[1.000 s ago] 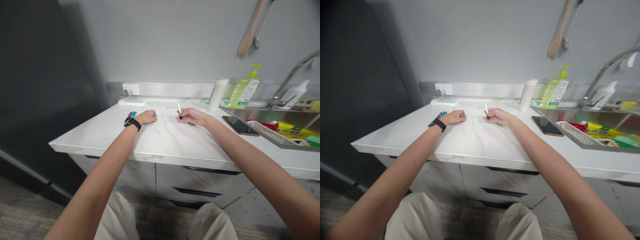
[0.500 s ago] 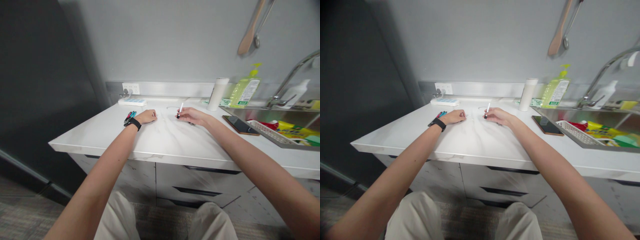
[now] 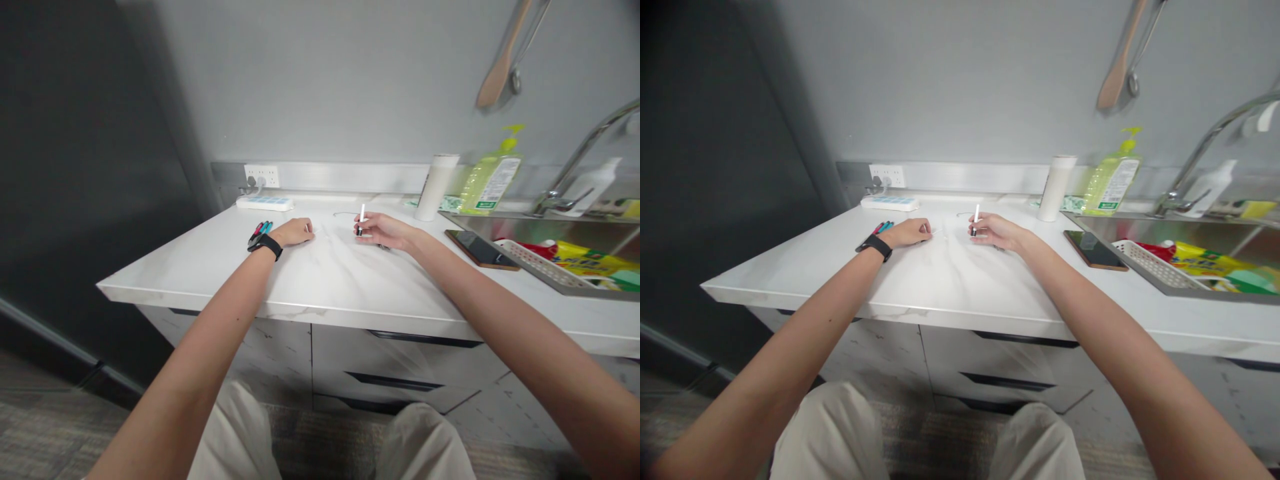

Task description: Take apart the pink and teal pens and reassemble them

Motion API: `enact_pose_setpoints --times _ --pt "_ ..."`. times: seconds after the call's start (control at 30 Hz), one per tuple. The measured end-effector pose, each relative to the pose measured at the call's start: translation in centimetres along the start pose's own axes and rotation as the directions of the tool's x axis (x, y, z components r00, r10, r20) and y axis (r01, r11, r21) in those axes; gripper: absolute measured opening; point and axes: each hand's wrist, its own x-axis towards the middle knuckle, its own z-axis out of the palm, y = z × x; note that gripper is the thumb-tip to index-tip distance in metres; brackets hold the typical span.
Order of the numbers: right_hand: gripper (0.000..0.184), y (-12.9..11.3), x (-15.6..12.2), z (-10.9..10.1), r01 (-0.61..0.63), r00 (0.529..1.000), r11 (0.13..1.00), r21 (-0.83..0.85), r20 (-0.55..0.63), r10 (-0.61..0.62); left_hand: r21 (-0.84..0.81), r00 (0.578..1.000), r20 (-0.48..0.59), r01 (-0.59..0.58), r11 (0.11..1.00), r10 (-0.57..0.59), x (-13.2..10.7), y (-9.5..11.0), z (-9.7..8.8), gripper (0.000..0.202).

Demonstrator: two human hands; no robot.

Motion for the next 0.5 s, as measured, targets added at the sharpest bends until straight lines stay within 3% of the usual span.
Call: enact_pose_setpoints --times 0.4,0.5 --pt "0.019 -0.13 -0.3 0.4 -0.01 1.0 1.0 -0.008 0.016 0.01 -0.005 1.0 -0.011 0.006 1.0 -0.006 -0.03 0.12 -0.02 0.025" --pt "0.011 -0.07 -0.33 0.47 -0.01 1.0 0.999 -0.046 0.019 0.011 -0.007 1.0 -0.006 -0.001 1.0 0.001 0.0 0.08 -0.02 0.025"
